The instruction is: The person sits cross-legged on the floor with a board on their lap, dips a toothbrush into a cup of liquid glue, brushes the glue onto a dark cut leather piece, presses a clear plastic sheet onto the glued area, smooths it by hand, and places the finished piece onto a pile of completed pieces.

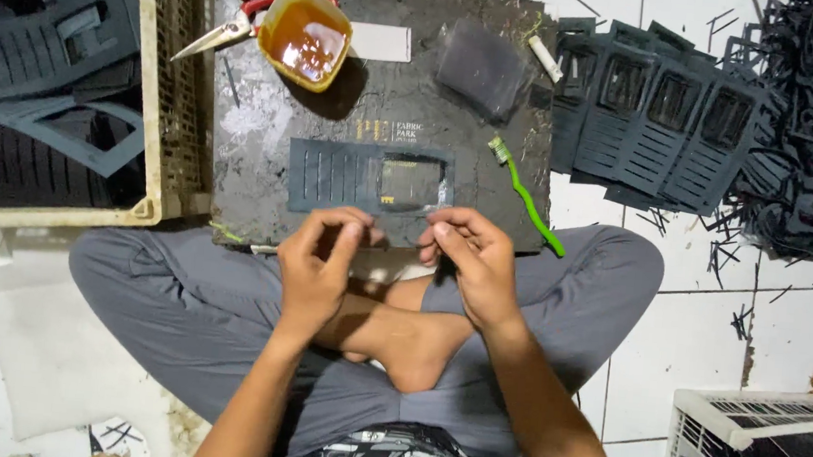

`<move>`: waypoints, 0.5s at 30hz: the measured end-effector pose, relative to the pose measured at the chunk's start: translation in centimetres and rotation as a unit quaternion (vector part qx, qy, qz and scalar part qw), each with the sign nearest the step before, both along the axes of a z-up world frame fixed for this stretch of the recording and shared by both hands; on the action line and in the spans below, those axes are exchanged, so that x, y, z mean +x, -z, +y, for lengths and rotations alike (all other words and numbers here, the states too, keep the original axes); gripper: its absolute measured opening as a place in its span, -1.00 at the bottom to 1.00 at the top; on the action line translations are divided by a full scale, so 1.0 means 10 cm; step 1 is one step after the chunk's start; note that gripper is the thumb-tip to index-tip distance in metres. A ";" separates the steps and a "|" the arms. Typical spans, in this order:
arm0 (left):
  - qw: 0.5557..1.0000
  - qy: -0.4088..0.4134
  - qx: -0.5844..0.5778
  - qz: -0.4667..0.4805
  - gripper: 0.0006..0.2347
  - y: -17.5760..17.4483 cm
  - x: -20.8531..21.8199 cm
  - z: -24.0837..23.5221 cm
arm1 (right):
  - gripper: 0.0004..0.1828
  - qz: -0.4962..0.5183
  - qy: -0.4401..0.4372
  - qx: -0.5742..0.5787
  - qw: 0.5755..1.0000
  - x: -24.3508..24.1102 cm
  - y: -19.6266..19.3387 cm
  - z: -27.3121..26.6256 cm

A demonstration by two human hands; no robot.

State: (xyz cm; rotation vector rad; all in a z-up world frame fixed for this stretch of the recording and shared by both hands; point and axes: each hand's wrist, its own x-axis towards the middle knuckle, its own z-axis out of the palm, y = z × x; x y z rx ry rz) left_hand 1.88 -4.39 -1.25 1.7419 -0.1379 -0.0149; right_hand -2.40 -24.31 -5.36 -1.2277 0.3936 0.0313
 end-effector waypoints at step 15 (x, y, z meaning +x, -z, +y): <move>0.942 -0.020 0.324 0.083 -0.86 0.16 0.22 -0.14 | -0.61 0.040 0.037 -0.292 0.955 0.25 0.13 -0.05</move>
